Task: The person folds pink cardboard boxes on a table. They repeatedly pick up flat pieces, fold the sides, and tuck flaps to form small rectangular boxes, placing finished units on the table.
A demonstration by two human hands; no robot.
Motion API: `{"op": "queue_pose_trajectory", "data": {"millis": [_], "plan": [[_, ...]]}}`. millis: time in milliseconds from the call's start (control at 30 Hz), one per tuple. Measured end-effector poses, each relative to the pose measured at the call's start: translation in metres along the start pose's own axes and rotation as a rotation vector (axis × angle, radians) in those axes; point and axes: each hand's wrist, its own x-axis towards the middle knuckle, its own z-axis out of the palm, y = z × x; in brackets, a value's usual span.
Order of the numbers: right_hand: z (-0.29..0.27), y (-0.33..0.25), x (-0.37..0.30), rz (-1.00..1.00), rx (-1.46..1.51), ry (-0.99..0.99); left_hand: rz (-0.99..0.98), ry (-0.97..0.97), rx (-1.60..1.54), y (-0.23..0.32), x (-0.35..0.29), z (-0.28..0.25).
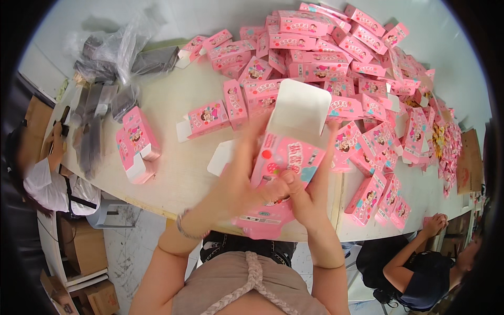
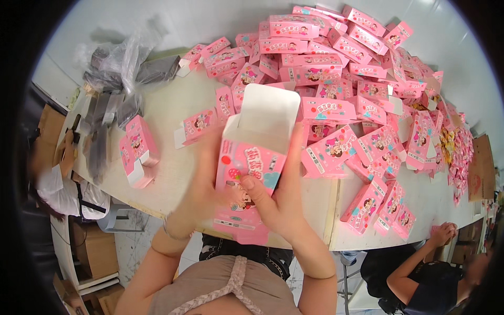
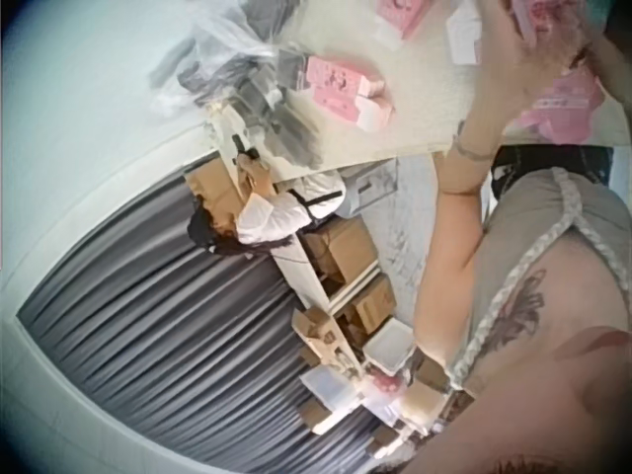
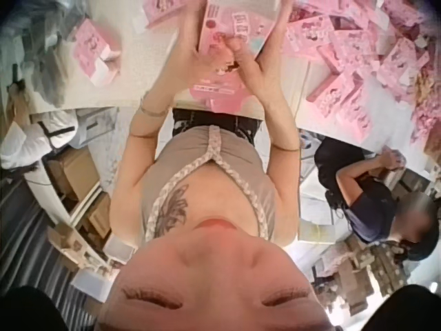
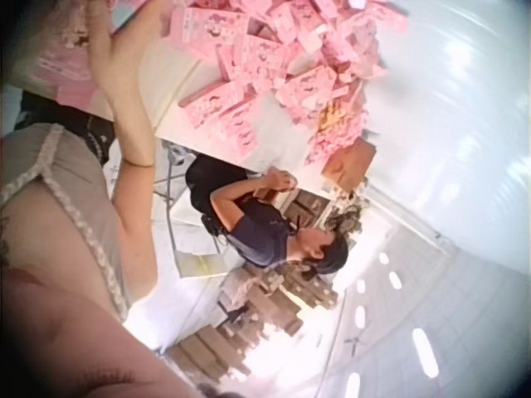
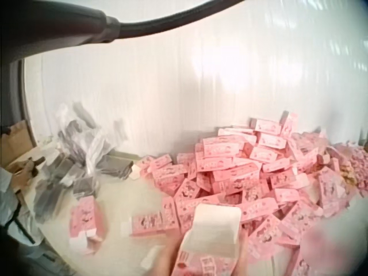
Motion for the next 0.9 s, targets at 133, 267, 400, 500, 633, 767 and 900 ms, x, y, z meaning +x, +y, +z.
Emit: {"op": "queue_pose_trajectory", "data": {"millis": [133, 267, 400, 500, 633, 767, 900], "plan": [[-0.013, 0.020, -0.013, -0.002, -0.149, -0.092, -0.064, -0.095, 0.175, -0.010, -0.007, -0.012], [-0.013, 0.019, -0.012, -0.131, -0.465, -0.061, -0.314, -0.170, 0.023, 0.004, -0.015, -0.017], [0.009, 0.026, -0.006, -0.184, 0.095, 0.289, -0.213, -0.140, 0.209, -0.008, -0.022, -0.015], [-0.013, 0.016, -0.007, 0.072, 0.289, 0.048, -0.324, -0.248, 0.183, -0.004, -0.033, -0.018], [-0.018, -0.014, -0.003, 0.364, 0.222, -0.161, -0.045, -0.110, 0.092, -0.021, -0.037, -0.018], [-0.017, -0.015, -0.010, 0.239, 0.151, -0.146, 0.137, -0.171, 0.138, -0.023, -0.036, -0.018], [-0.022, -0.020, -0.008, 0.191, 0.093, -0.230, 0.119, -0.207, 0.189, -0.022, -0.037, -0.024]]}}
